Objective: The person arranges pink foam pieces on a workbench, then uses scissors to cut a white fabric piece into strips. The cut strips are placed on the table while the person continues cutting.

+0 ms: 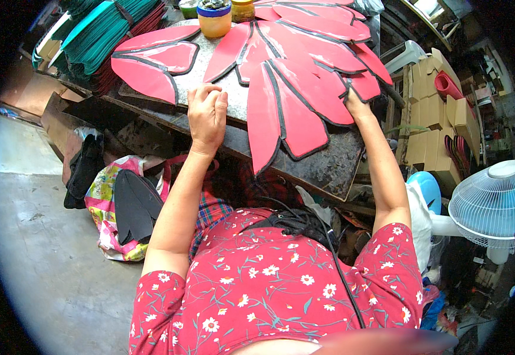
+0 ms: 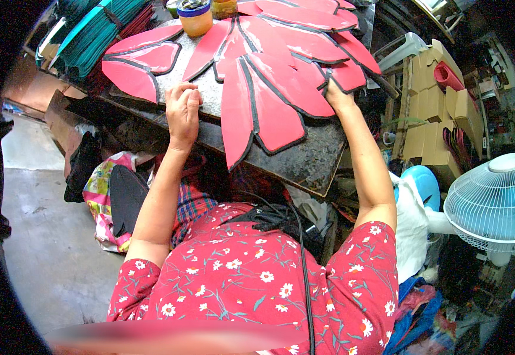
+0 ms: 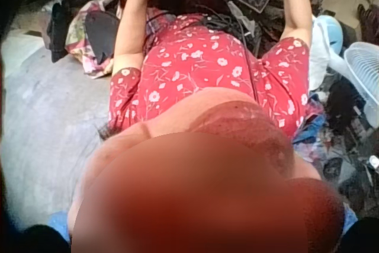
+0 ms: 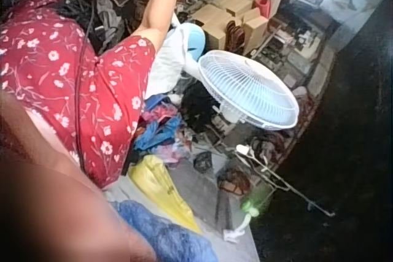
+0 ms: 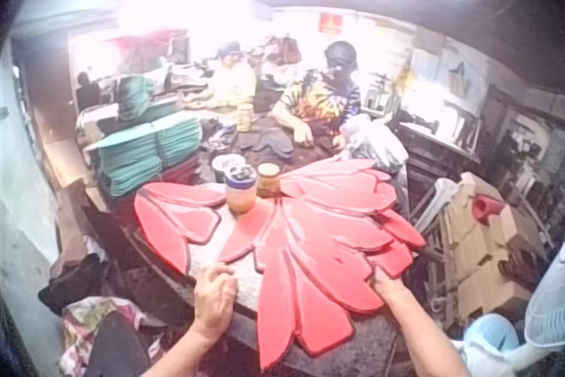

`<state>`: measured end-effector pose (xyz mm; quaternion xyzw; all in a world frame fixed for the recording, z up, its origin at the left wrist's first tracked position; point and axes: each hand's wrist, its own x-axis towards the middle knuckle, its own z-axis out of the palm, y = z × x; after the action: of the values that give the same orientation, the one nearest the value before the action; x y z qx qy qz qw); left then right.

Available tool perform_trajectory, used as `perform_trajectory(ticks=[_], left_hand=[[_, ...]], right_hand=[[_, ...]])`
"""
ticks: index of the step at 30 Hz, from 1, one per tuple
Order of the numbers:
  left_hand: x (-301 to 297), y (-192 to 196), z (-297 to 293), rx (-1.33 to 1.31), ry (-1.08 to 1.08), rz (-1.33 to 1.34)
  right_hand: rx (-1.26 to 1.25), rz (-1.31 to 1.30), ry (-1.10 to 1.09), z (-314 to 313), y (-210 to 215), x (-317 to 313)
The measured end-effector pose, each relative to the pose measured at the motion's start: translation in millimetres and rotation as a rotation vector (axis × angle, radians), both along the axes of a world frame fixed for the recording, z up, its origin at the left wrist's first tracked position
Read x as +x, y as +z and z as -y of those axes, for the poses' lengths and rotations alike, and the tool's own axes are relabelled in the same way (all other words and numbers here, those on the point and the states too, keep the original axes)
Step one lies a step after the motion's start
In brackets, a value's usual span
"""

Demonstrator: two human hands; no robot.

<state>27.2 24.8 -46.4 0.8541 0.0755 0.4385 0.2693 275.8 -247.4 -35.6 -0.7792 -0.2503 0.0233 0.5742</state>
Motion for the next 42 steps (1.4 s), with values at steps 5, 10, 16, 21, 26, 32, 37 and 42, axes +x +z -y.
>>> perform_trajectory(ticks=[5,10,16,21,26,32,37,42], left_hand=[[0.0,-2.0,-0.3,-0.018,-0.006,-0.023],[-0.8,16.2,11.4,0.103,0.066,0.027],[34.5,73.6,95.8,0.376,-0.423,0.062],[107.6,92.5,138.2,0.400,-0.258,-0.187],[145.0,87.8,120.5,0.337,-0.111,-0.115],[151.2,96.7,93.9,0.366,-0.017,0.011],[144.7,97.9,71.5,0.365,-0.018,0.050],[136.0,99.7,60.2,0.353,-0.074,0.042]], right_hand=[[-0.342,-0.251,0.170,10.3,33.0,41.9],[-0.544,-0.352,0.261,-1.2,73.0,86.3],[-0.658,-0.158,0.324,-25.0,103.9,95.4],[-0.733,0.017,0.353,-30.6,113.9,88.5],[-0.691,0.259,0.248,-20.3,122.9,97.1],[-1.081,0.346,0.222,10.0,107.4,112.6],[-0.980,0.414,-0.011,-0.4,14.9,55.1],[-0.983,0.668,-0.050,-5.7,-2.1,12.9]])
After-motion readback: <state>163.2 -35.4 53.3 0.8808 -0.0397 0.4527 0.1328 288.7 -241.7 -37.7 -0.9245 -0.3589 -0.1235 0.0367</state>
